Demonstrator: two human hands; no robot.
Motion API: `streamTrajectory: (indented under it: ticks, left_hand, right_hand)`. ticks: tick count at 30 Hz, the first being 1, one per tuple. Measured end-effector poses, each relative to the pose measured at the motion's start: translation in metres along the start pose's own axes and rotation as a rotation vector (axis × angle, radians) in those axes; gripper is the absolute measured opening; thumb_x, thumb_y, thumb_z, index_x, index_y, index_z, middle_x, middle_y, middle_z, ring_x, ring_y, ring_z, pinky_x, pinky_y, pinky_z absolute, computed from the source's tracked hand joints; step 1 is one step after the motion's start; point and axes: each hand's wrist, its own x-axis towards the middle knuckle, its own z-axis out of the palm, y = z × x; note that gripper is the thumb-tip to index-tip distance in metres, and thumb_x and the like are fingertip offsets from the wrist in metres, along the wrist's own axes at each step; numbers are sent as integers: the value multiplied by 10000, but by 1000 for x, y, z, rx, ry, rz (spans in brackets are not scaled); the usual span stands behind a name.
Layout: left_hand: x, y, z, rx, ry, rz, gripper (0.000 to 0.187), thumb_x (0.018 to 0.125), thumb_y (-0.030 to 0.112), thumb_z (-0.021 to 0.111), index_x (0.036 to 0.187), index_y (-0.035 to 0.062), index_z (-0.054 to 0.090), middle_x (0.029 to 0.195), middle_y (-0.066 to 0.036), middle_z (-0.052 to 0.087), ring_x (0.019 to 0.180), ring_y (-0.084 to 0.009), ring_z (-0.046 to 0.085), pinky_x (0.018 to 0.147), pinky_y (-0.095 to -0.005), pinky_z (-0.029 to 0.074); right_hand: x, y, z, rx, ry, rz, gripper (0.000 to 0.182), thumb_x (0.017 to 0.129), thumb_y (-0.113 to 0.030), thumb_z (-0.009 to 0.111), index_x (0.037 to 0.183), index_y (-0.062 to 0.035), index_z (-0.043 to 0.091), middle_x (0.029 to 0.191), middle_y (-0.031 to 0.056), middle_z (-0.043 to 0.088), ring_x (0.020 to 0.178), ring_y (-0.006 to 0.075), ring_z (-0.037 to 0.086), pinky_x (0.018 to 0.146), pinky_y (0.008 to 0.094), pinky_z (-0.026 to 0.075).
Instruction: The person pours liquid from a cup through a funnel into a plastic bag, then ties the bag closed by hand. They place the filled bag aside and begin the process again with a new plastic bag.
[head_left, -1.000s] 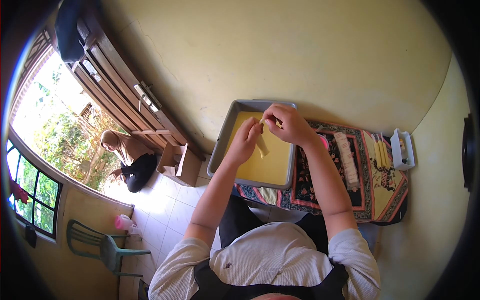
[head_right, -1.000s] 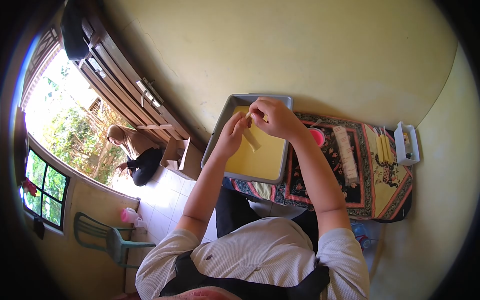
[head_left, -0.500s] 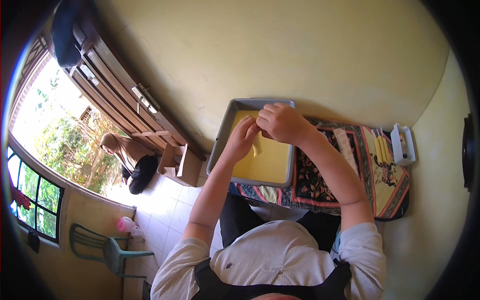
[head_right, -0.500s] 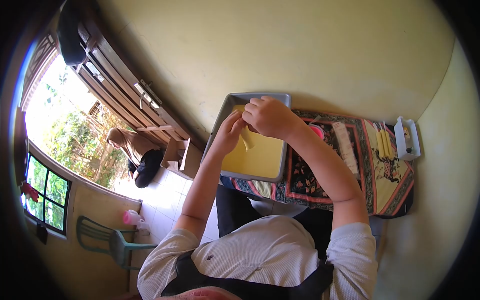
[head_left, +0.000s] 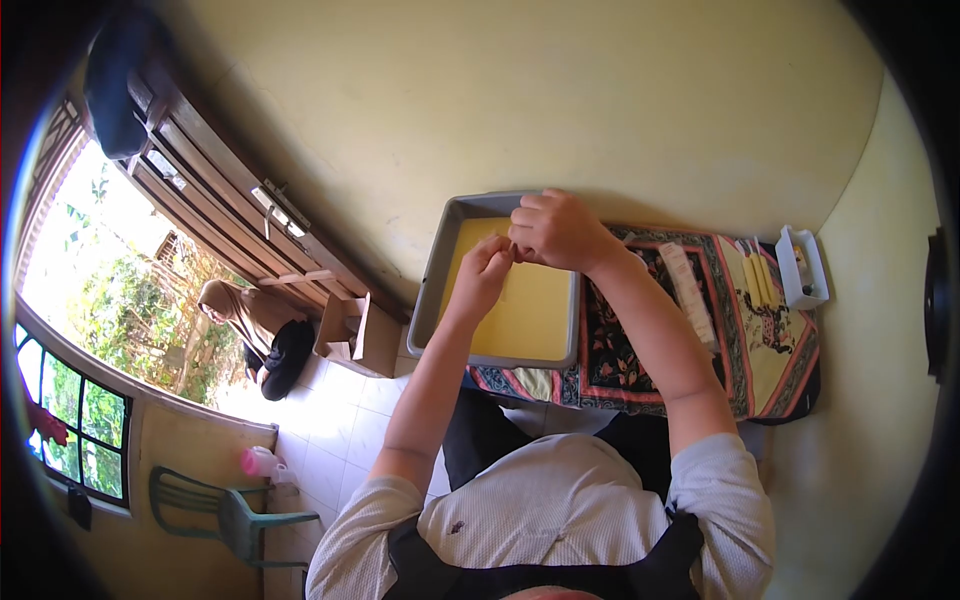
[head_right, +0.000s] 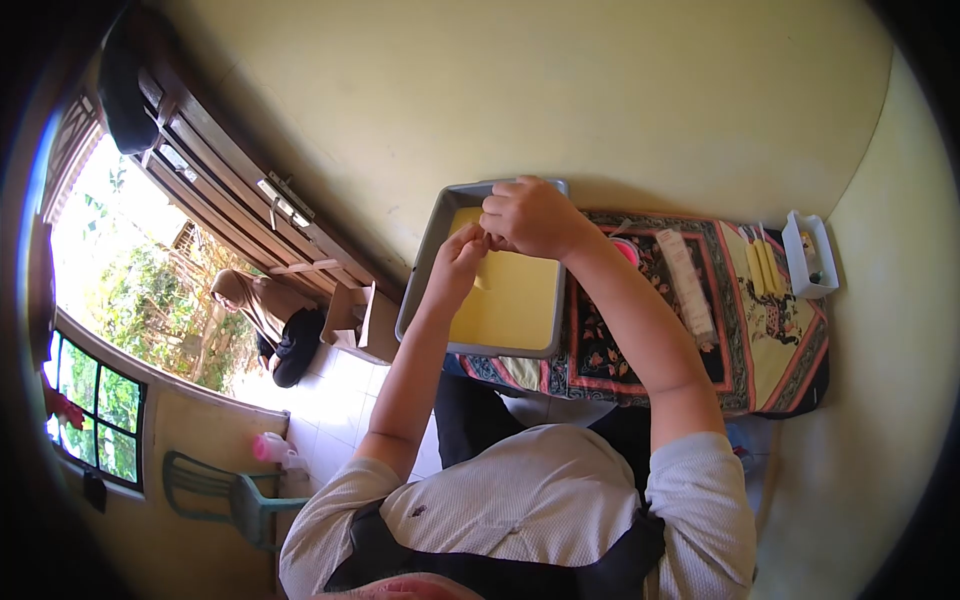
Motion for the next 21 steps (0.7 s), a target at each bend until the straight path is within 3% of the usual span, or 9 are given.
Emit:
streamTrajectory:
  ticks: [5, 8, 11, 14, 15, 18, 19, 21]
  left_hand:
    - [-12, -18, 2, -170, 10, -61, 213, 1101, 138, 496, 993, -1, 615, 976, -58, 629, 944, -169, 587, 896, -314, 479]
    - [-15, -15, 2, -284, -42, -33, 246, 1174, 180, 441, 1047, 33, 591, 1057, -64, 643, 1026, -172, 614, 981, -330, 492]
    - [-15, -1, -2, -460, -46, -9, 286, 1231, 250, 424, 1091, 53, 577, 1128, -81, 645, 1090, -202, 639, 1052, -374, 499]
    - [-12, 21, -3, -660, 59, -27, 289, 1244, 303, 462, 1108, 73, 573, 1161, -93, 634, 1098, -238, 635, 1072, -411, 503]
    - [-9, 24, -6, -695, 87, -5, 283, 1243, 300, 466, 1107, 76, 573, 1155, -91, 632, 1094, -241, 634, 1071, -412, 507]
    - [1, 23, -13, -899, 169, 31, 256, 1242, 275, 466, 1114, 84, 578, 1149, -80, 616, 1084, -247, 618, 1077, -411, 521]
    - [3, 22, -14, -979, 207, 29, 251, 1245, 265, 458, 1116, 85, 577, 1150, -83, 614, 1088, -249, 612, 1077, -414, 523]
    - [3, 21, -10, -1084, 295, 25, 231, 1243, 241, 459, 1112, 92, 577, 1160, -82, 601, 1097, -249, 598, 1086, -426, 521]
  right_hand:
    - [-7, 0, 9, 92, 21, 6, 207, 788, -175, 797, 764, -136, 595, 797, -2, 585, 807, 227, 627, 703, 410, 525]
    - [-15, -8, 11, 203, 15, 148, 169, 896, -169, 779, 852, -95, 634, 839, 38, 613, 824, 272, 633, 727, 422, 541]
    - [-28, -35, 21, 499, 186, 531, 272, 1014, -323, 773, 1081, -65, 720, 943, 65, 693, 943, 276, 700, 787, 423, 574]
    - [-49, -65, 35, 809, 171, 784, 353, 1127, -340, 692, 1310, -38, 693, 1108, 95, 749, 1034, 216, 728, 851, 352, 565]
    - [-56, -73, 42, 923, 151, 851, 499, 1113, -398, 716, 1415, -2, 675, 1187, 153, 771, 1125, 253, 737, 890, 388, 583]
    - [-66, -100, 57, 982, 113, 926, 526, 1112, -389, 721, 1465, -3, 664, 1245, 153, 779, 1114, 243, 734, 909, 395, 583]
    - [-69, -102, 59, 992, 22, 963, 547, 1109, -369, 729, 1489, 16, 648, 1254, 174, 785, 1025, 256, 745, 886, 386, 589]
    - [-65, -110, 55, 997, 34, 1019, 491, 1120, -338, 725, 1462, 8, 665, 1184, 126, 785, 977, 177, 733, 837, 341, 581]
